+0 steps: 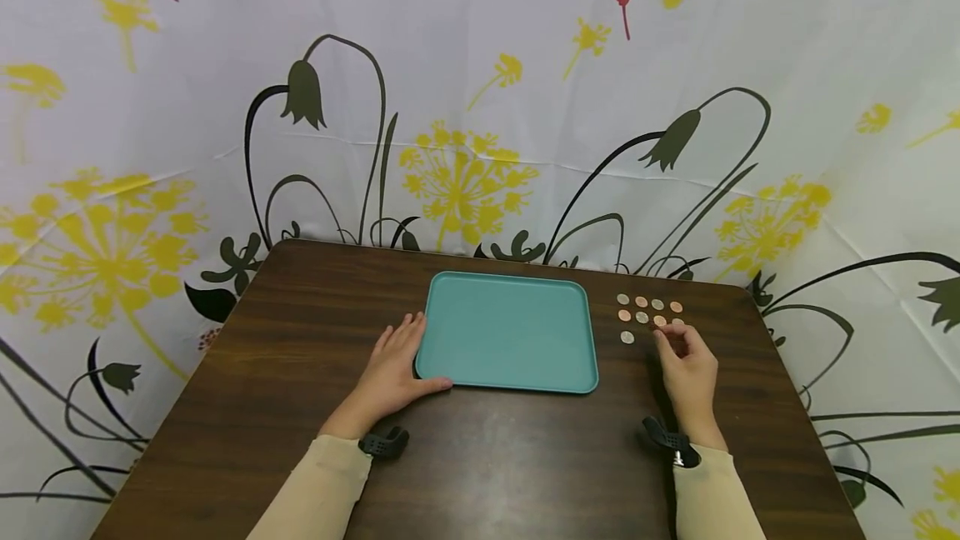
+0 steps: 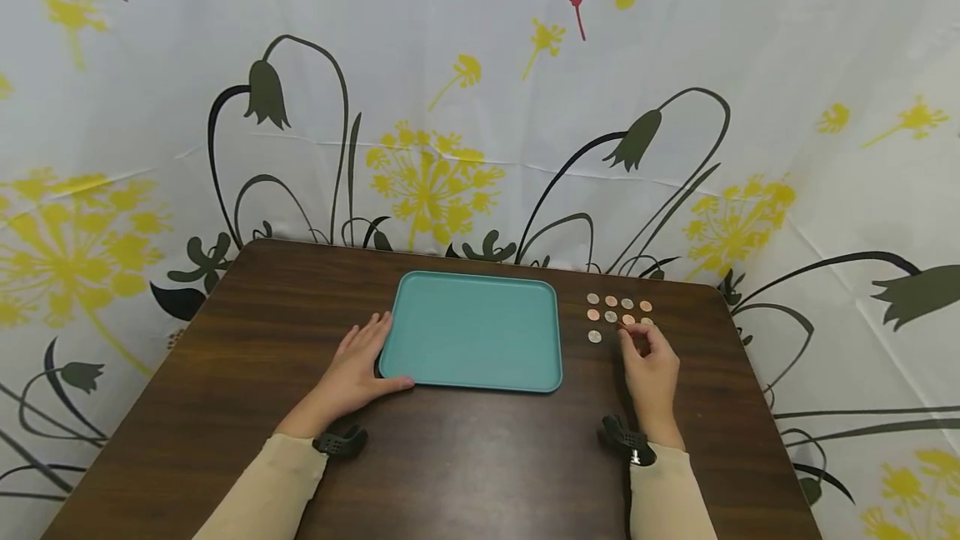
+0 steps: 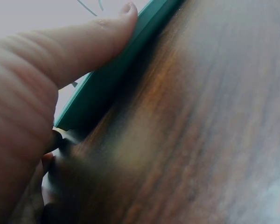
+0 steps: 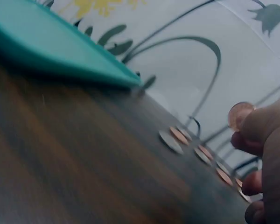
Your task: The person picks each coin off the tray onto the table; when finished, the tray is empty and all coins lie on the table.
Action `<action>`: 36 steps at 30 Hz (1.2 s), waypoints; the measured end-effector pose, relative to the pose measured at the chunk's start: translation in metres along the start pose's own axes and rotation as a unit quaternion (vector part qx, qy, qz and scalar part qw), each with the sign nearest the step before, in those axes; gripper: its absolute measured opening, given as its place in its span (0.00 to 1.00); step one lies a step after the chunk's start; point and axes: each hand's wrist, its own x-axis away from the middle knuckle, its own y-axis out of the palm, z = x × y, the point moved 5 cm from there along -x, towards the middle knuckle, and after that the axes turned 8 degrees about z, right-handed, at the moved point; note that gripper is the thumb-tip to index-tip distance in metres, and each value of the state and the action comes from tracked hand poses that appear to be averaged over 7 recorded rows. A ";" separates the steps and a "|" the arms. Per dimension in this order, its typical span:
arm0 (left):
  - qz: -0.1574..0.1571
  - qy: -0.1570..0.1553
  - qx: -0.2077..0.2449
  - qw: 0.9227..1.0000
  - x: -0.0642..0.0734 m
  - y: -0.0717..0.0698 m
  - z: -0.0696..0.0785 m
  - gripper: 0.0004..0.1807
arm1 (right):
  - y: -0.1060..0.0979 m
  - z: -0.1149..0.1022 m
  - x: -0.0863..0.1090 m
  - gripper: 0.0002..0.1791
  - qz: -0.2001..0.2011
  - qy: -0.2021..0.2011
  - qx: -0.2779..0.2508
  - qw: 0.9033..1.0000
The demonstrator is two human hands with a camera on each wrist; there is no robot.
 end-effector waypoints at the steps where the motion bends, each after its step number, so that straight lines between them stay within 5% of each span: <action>1: -0.001 0.000 -0.001 1.000 0.000 0.001 0.001 0.70 | -0.006 0.002 0.000 0.04 0.003 0.004 0.020 1.000; 5: -0.003 0.003 -0.002 1.000 -0.001 0.000 0.003 0.70 | -0.015 0.010 -0.002 0.05 0.003 0.041 0.070 0.997; 12: 0.004 0.001 -0.009 1.000 -0.003 -0.007 0.001 0.70 | 0.000 0.012 -0.005 0.14 -0.053 0.084 0.144 0.985; 25: -0.002 0.002 -0.014 1.000 -0.003 -0.002 0.000 0.70 | 0.001 0.005 -0.001 0.12 -0.105 0.037 0.234 0.966; 36: -0.001 0.003 -0.005 1.000 0.000 0.000 0.001 0.70 | 0.002 0.009 0.002 0.09 -0.115 0.014 0.223 0.968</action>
